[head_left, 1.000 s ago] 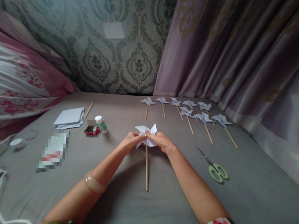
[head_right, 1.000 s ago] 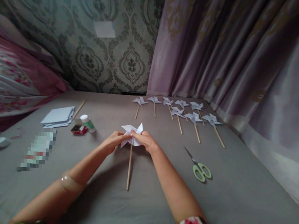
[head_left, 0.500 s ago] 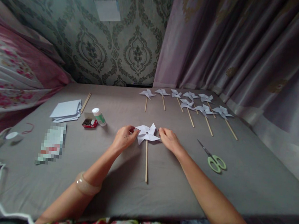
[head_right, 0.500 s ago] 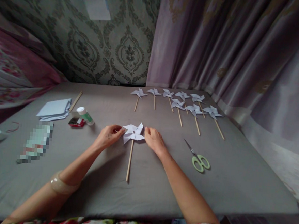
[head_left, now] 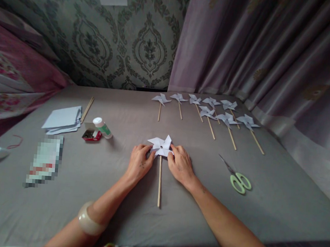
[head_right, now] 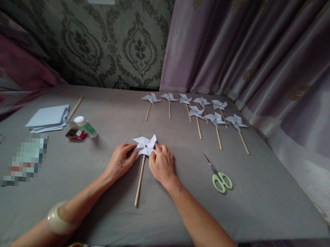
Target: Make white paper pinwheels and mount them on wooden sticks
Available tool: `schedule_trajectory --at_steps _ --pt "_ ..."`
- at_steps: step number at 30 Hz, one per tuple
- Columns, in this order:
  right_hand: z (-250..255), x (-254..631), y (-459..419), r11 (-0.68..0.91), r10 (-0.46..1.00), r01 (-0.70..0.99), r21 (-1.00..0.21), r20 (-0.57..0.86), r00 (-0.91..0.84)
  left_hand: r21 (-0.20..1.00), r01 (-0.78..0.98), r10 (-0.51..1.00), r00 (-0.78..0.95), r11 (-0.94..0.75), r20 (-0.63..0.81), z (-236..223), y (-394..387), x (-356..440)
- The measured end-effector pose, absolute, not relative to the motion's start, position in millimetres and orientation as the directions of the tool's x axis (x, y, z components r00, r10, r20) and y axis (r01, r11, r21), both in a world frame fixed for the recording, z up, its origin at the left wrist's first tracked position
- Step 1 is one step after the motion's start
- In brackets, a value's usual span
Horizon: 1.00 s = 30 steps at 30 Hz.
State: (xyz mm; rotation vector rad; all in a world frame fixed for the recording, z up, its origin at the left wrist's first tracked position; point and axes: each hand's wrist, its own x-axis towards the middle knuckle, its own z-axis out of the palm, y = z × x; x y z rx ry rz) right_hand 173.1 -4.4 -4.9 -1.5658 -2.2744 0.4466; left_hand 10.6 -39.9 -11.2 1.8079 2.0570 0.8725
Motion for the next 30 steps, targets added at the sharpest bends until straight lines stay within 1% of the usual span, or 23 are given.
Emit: schedule_trajectory --at_steps 4,8,11,20,26,30 --pt "-1.9 170.4 -6.5 0.364 0.93 0.845 -0.392 0.099 -0.354 0.598 0.801 0.966 -0.178 0.032 0.187 -11.6 -39.0 12.1" --pt "-3.1 170.2 -6.1 0.307 0.951 0.845 -0.438 0.125 -0.281 0.615 0.788 0.968 -0.181 0.038 0.172 -9.9 -39.0 11.8" --pt "-5.7 170.4 -6.1 0.318 0.948 0.826 -0.466 0.148 -0.281 0.617 0.786 0.97 -0.184 0.05 0.157 -8.6 -38.9 11.9" --pt "-9.8 166.4 -9.9 0.364 0.931 0.836 -0.411 0.167 -0.324 0.609 0.792 0.968 -0.177 0.034 0.176 -14.5 -36.1 12.3" --pt "-10.1 166.2 -8.2 0.344 0.938 0.807 -0.48 0.148 -0.312 0.603 0.797 0.963 -0.185 0.031 0.195 -16.4 -34.5 13.0" --pt "-10.0 165.6 -8.5 0.333 0.942 0.8 -0.499 0.144 -0.303 0.594 0.804 0.964 -0.183 0.035 0.191 -16.4 -33.6 14.7"
